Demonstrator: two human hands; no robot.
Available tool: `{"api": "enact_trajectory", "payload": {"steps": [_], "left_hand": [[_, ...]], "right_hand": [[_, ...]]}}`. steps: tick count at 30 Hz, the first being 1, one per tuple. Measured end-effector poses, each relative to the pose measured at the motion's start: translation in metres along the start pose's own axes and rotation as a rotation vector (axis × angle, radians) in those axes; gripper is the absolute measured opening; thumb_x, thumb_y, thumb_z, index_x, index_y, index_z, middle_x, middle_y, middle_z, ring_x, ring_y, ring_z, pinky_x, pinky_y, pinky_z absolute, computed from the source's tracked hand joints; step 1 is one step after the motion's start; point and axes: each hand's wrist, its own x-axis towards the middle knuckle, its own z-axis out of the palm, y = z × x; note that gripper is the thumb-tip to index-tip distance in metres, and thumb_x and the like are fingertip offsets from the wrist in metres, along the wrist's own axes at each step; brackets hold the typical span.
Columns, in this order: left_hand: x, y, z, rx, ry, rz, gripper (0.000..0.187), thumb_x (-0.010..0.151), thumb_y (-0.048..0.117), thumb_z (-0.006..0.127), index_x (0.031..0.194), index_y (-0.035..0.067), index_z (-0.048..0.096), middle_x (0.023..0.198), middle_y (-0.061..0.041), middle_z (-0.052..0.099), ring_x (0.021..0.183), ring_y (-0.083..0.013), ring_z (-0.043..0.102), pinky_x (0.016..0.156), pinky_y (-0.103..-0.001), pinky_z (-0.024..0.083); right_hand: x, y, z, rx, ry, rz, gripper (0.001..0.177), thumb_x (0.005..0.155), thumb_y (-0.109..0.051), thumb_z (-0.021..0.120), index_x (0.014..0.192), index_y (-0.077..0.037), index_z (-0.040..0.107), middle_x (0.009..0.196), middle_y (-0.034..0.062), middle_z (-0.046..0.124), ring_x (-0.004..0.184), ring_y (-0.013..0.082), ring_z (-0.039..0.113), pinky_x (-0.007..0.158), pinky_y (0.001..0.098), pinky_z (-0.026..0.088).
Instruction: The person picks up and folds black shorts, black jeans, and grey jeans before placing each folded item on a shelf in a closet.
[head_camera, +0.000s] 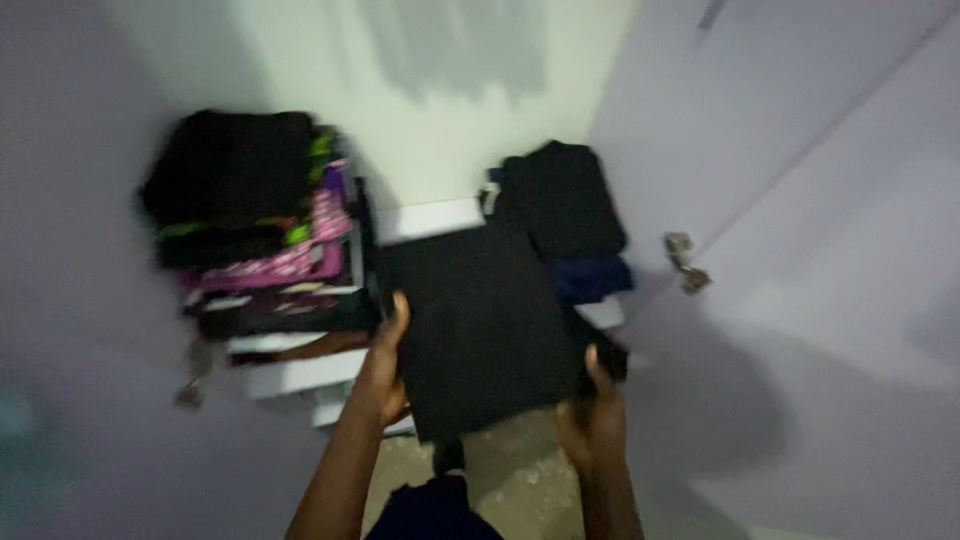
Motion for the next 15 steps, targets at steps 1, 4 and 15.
{"api": "enact_trajectory", "payload": {"steps": [1,4,15], "left_hand": [[0.021,0.012,0.012,-0.013,-0.082,0.033,0.108,0.072,0.072,0.066,0.154,0.007,0.039,0.158,-0.022,0.044,0.144,-0.041,0.044,0.114,-0.058,0.041],[0.083,0.042,0.047,-0.017,-0.233,0.143,0.108,0.076,0.071,0.066,0.155,0.003,0.037,0.158,-0.023,0.044,0.144,-0.0395,0.045,0.115,-0.056,0.04],[0.318,0.04,0.095,1.255,-0.139,0.764,0.081,0.089,0.051,0.067,0.148,0.001,0.047,0.142,-0.023,0.06,0.135,-0.0359,0.053,0.114,-0.05,0.036]], "right_hand": [[0.019,-0.013,0.002,-0.012,-0.015,-0.055,0.05,0.098,-0.027,0.069,0.14,-0.002,0.062,0.131,0.0102,0.067,0.102,0.0231,0.055,0.084,0.043,0.037],[0.084,-0.046,0.015,-0.023,-0.069,-0.21,0.046,0.1,-0.027,0.069,0.139,-0.003,0.062,0.12,0.0087,0.065,0.092,0.0231,0.052,0.076,0.0426,0.036],[0.234,-0.052,0.045,-0.237,-0.092,-0.402,0.033,0.095,-0.019,0.061,0.124,-0.006,0.069,0.089,0.0085,0.067,0.072,0.0238,0.061,0.063,0.0378,0.052]]}}
